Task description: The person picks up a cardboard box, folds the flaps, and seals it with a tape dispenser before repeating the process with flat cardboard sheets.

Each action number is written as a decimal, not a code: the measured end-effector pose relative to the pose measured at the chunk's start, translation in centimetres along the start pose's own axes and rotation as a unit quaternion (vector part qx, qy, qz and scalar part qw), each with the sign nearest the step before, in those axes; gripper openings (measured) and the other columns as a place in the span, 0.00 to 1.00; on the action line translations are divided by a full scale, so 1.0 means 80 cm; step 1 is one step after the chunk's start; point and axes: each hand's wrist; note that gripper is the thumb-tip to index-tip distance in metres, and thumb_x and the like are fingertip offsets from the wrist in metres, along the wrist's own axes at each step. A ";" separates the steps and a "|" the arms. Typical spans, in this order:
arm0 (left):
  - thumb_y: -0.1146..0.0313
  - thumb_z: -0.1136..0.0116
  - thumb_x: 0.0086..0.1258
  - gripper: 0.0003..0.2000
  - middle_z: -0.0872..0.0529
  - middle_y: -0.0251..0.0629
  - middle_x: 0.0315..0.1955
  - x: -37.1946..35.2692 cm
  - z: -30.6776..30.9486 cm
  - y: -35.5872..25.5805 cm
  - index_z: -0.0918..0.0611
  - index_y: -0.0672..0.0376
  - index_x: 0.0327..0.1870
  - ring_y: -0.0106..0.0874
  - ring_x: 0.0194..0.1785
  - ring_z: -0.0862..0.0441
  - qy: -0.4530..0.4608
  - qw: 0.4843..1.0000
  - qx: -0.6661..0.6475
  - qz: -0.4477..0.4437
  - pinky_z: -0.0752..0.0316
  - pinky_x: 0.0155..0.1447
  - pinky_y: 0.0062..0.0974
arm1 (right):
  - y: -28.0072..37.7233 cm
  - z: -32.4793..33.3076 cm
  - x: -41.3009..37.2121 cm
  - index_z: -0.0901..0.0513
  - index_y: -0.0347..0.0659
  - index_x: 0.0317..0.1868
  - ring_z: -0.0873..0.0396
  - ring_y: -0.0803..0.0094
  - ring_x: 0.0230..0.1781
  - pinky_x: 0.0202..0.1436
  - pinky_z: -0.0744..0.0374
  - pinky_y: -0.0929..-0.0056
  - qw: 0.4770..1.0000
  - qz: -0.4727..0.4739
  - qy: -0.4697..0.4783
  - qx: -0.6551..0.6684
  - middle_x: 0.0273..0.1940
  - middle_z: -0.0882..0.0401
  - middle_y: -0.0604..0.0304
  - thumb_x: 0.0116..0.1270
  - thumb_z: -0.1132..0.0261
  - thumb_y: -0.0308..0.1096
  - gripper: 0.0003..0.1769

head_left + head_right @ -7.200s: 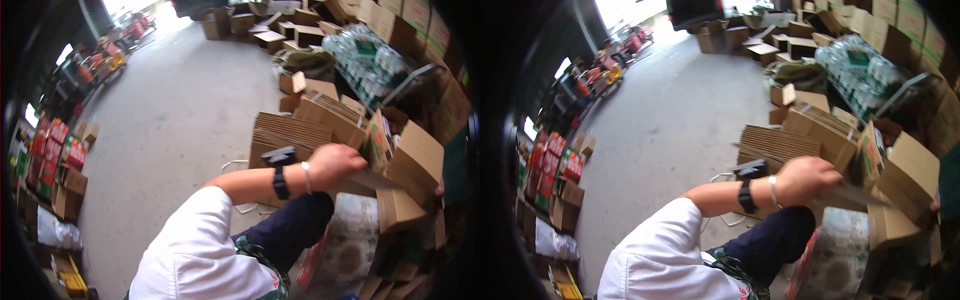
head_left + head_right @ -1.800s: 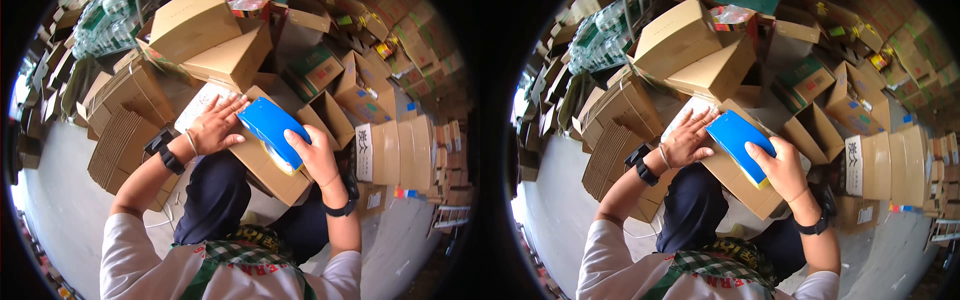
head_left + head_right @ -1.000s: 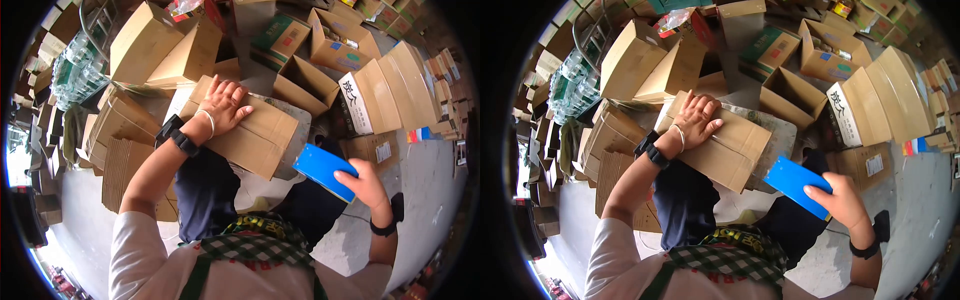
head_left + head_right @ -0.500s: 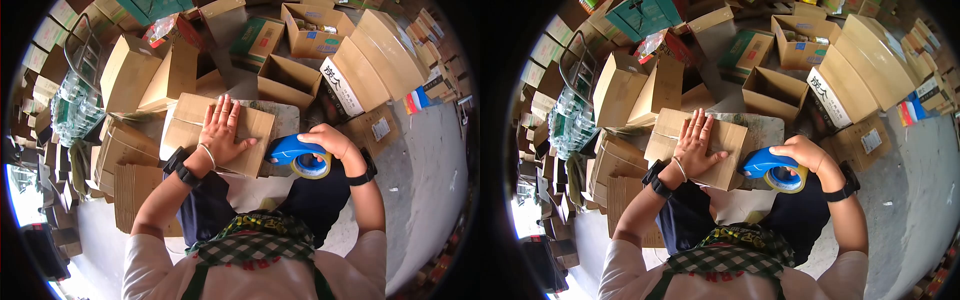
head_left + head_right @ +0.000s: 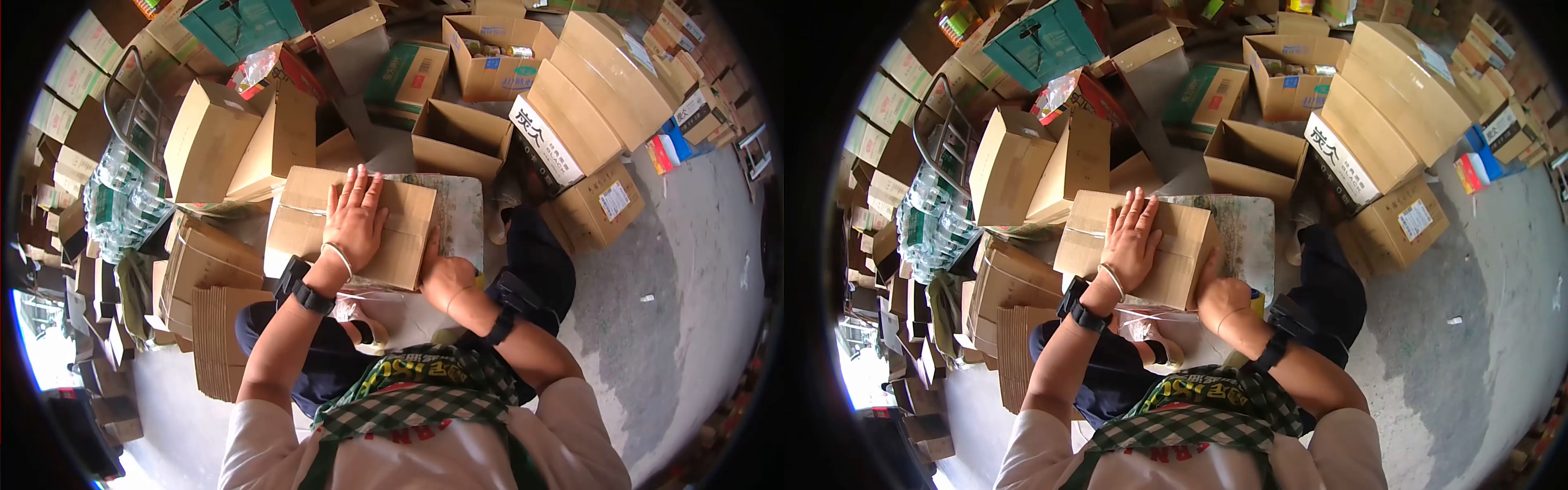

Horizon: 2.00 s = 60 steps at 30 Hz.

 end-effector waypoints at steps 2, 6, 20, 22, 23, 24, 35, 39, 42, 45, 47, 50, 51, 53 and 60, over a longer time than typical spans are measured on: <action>0.57 0.46 0.64 0.34 0.47 0.56 0.69 -0.002 -0.001 0.014 0.42 0.63 0.69 0.47 0.73 0.53 0.002 1.000 -0.015 -0.015 0.56 0.73 0.46 | -0.005 -0.006 -0.004 0.58 0.20 0.67 0.20 0.52 0.22 0.26 0.24 0.53 1.000 -0.004 0.018 0.015 0.25 0.19 0.47 0.57 0.40 0.38 0.48; 0.57 0.30 0.49 0.45 0.45 0.62 0.66 -0.020 0.029 0.087 0.41 0.66 0.67 0.54 0.70 0.46 -0.120 0.966 -0.050 0.223 0.43 0.70 0.40 | -0.004 0.034 -0.026 0.55 0.21 0.67 0.19 0.52 0.29 0.32 0.22 0.57 0.992 0.045 0.119 -0.011 0.29 0.18 0.46 0.54 0.36 0.47 0.53; 0.57 0.45 0.68 0.31 0.32 0.52 0.62 -0.039 0.119 0.230 0.39 0.64 0.67 0.38 0.67 0.35 -0.371 0.852 -0.347 0.127 0.39 0.67 0.30 | -0.044 0.151 0.069 0.35 0.38 0.65 0.31 0.56 0.61 0.64 0.35 0.65 0.928 0.033 -0.289 0.232 0.60 0.30 0.46 0.68 0.43 0.40 0.27; 0.58 0.43 0.65 0.30 0.29 0.56 0.58 -0.127 0.075 0.286 0.35 0.65 0.64 0.45 0.62 0.31 -0.315 0.894 -0.135 0.290 0.36 0.65 0.34 | -0.080 0.125 0.107 0.31 0.36 0.62 0.30 0.55 0.60 0.63 0.34 0.65 0.961 0.050 -0.182 0.200 0.60 0.29 0.45 0.68 0.43 0.40 0.25; 0.57 0.43 0.64 0.29 0.27 0.55 0.56 -0.163 0.055 0.313 0.34 0.64 0.63 0.46 0.60 0.29 -0.307 0.890 -0.098 0.323 0.34 0.64 0.36 | -0.072 0.116 0.121 0.30 0.35 0.61 0.30 0.55 0.60 0.62 0.33 0.66 0.965 0.064 -0.166 0.191 0.59 0.28 0.46 0.69 0.43 0.39 0.24; 0.57 0.43 0.63 0.28 0.25 0.55 0.54 -0.192 0.028 0.334 0.32 0.63 0.61 0.47 0.57 0.27 -0.293 0.888 -0.069 0.347 0.32 0.62 0.37 | -0.075 0.108 0.123 0.29 0.35 0.60 0.30 0.56 0.60 0.62 0.33 0.67 0.969 0.066 -0.154 0.180 0.58 0.27 0.46 0.69 0.44 0.39 0.23; 0.69 0.54 0.64 0.28 0.46 0.46 0.70 -0.505 -0.161 0.331 0.40 0.57 0.67 0.42 0.72 0.47 0.071 0.707 0.029 0.703 0.39 0.67 0.44 | -0.146 -0.072 0.122 0.45 0.59 0.69 0.21 0.45 0.39 0.39 0.25 0.51 0.988 0.015 -0.004 -0.151 0.40 0.20 0.44 0.65 0.41 0.35 0.34; 0.67 0.44 0.58 0.19 0.25 0.53 0.52 -0.468 -0.114 0.286 0.30 0.59 0.51 0.47 0.58 0.29 -0.016 0.739 0.092 0.667 0.31 0.57 0.40 | -0.131 -0.075 0.124 0.44 0.58 0.68 0.22 0.46 0.42 0.43 0.25 0.50 0.990 -0.022 0.005 -0.141 0.44 0.21 0.45 0.64 0.40 0.32 0.35; 0.67 0.40 0.55 0.18 0.19 0.44 0.32 -0.454 -0.089 0.257 0.28 0.56 0.47 0.44 0.41 0.21 -0.141 0.778 -0.051 0.610 0.27 0.43 0.41 | -0.112 -0.052 0.128 0.42 0.56 0.67 0.23 0.45 0.45 0.47 0.25 0.51 0.985 -0.056 0.079 -0.141 0.48 0.22 0.44 0.61 0.38 0.36 0.35; 0.66 0.41 0.56 0.11 0.20 0.38 0.31 -0.426 -0.022 0.264 0.22 0.54 0.41 0.40 0.40 0.21 -0.191 0.822 0.087 0.529 0.27 0.41 0.37 | -0.101 -0.015 0.138 0.36 0.53 0.65 0.25 0.46 0.51 0.53 0.26 0.53 0.981 -0.060 0.119 -0.143 0.51 0.23 0.43 0.58 0.35 0.44 0.34; 0.65 0.42 0.56 0.11 0.20 0.35 0.30 -0.371 0.090 0.236 0.21 0.53 0.40 0.37 0.39 0.21 -0.246 0.855 0.145 0.433 0.28 0.41 0.34 | -0.103 0.026 0.156 0.35 0.46 0.64 0.23 0.50 0.50 0.53 0.26 0.57 0.995 -0.001 0.070 -0.069 0.49 0.22 0.44 0.61 0.37 0.41 0.32; 0.65 0.45 0.55 0.08 0.23 0.29 0.30 -0.287 0.209 0.169 0.23 0.47 0.37 0.29 0.40 0.22 -0.258 0.928 0.179 0.201 0.30 0.43 0.27 | -0.062 0.119 0.160 0.35 0.37 0.64 0.23 0.59 0.49 0.54 0.26 0.65 0.974 0.138 -0.008 0.180 0.49 0.22 0.49 0.66 0.40 0.38 0.28; 0.64 0.45 0.53 0.08 0.26 0.28 0.26 -0.260 0.217 0.149 0.23 0.47 0.35 0.27 0.38 0.24 -0.268 0.937 0.203 0.095 0.30 0.41 0.26 | -0.037 0.148 0.156 0.35 0.37 0.64 0.25 0.60 0.52 0.56 0.28 0.66 0.952 0.135 0.020 0.273 0.52 0.24 0.49 0.68 0.42 0.40 0.28; 0.63 0.45 0.53 0.05 0.27 0.27 0.24 -0.202 0.213 0.092 0.25 0.49 0.29 0.28 0.32 0.25 -0.261 0.951 0.114 -0.123 0.31 0.39 0.30 | 0.030 0.208 0.130 0.36 0.38 0.64 0.29 0.61 0.58 0.59 0.30 0.66 0.905 0.160 0.081 0.386 0.58 0.28 0.50 0.71 0.47 0.45 0.27; 0.62 0.46 0.56 0.04 0.21 0.31 0.29 -0.087 0.008 -0.057 0.23 0.48 0.28 0.34 0.39 0.22 -0.216 0.853 -0.162 -0.446 0.31 0.43 0.39 | 0.120 0.147 0.081 0.52 0.38 0.71 0.51 0.54 0.72 0.70 0.46 0.62 0.896 0.399 0.072 0.181 0.70 0.49 0.43 0.73 0.55 0.51 0.36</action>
Point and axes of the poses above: each hand's wrist, its own x-axis towards the middle knuckle, its own z-axis out of the back of the hand, y = z × x
